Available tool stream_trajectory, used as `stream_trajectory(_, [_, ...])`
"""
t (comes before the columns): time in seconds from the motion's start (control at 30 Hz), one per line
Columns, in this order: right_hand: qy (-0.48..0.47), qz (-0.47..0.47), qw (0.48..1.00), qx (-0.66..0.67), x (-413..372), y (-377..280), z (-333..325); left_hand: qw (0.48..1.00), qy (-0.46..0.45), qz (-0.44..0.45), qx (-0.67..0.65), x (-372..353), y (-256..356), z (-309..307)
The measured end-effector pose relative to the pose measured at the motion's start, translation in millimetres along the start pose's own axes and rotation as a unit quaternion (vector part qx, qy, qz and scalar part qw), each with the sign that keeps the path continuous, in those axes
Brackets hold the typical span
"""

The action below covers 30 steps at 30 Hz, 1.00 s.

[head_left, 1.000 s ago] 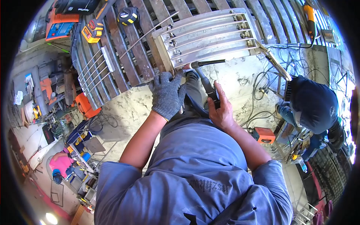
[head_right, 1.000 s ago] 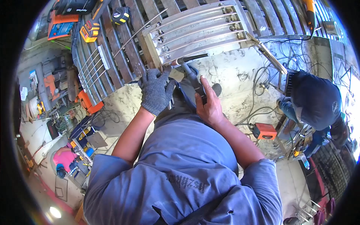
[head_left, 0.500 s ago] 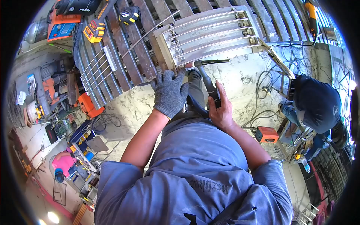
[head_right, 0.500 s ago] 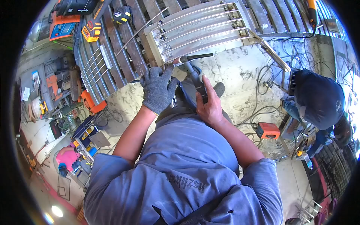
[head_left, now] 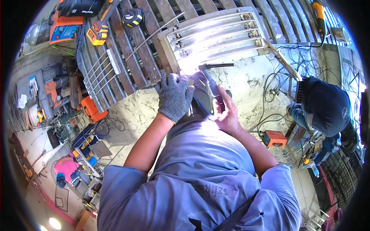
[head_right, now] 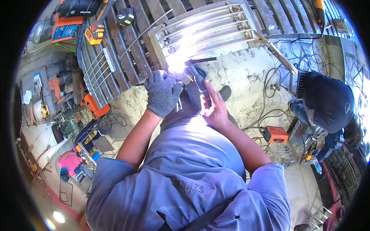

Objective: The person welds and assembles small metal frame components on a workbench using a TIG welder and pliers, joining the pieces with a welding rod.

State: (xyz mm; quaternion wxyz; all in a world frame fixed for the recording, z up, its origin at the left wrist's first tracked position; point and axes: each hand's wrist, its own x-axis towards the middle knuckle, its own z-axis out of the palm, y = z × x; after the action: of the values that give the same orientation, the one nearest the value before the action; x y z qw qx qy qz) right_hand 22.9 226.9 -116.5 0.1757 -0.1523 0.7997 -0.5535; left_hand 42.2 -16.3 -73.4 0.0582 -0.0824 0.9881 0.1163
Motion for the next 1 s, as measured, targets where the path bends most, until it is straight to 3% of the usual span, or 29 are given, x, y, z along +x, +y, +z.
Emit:
stream_trajectory(0.27, [0.04, -0.003, 0.999, -0.018, -4, 3, 4, 1.0, -0.016, -0.006, 0.008, 1, 3, -2])
stream_trajectory(0.4, [0.044, 0.08, 0.996, 0.015, -13, 12, -4, 1.0, 0.002, 0.017, 0.004, 0, 3, -6])
stream_trajectory(0.53, [0.077, 0.003, 0.997, -0.031, -13, 17, -12, 0.998, 0.047, 0.035, -0.026, -7, -5, 0])
stream_trajectory(0.83, [0.071, -0.006, 0.997, -0.037, -17, 14, -17, 0.983, 0.15, 0.04, -0.093, 23, -24, -7])
stream_trajectory(1.0, [0.054, 0.028, 0.998, -0.019, -18, 11, -19, 0.988, 0.108, 0.088, -0.059, 48, -36, -8])
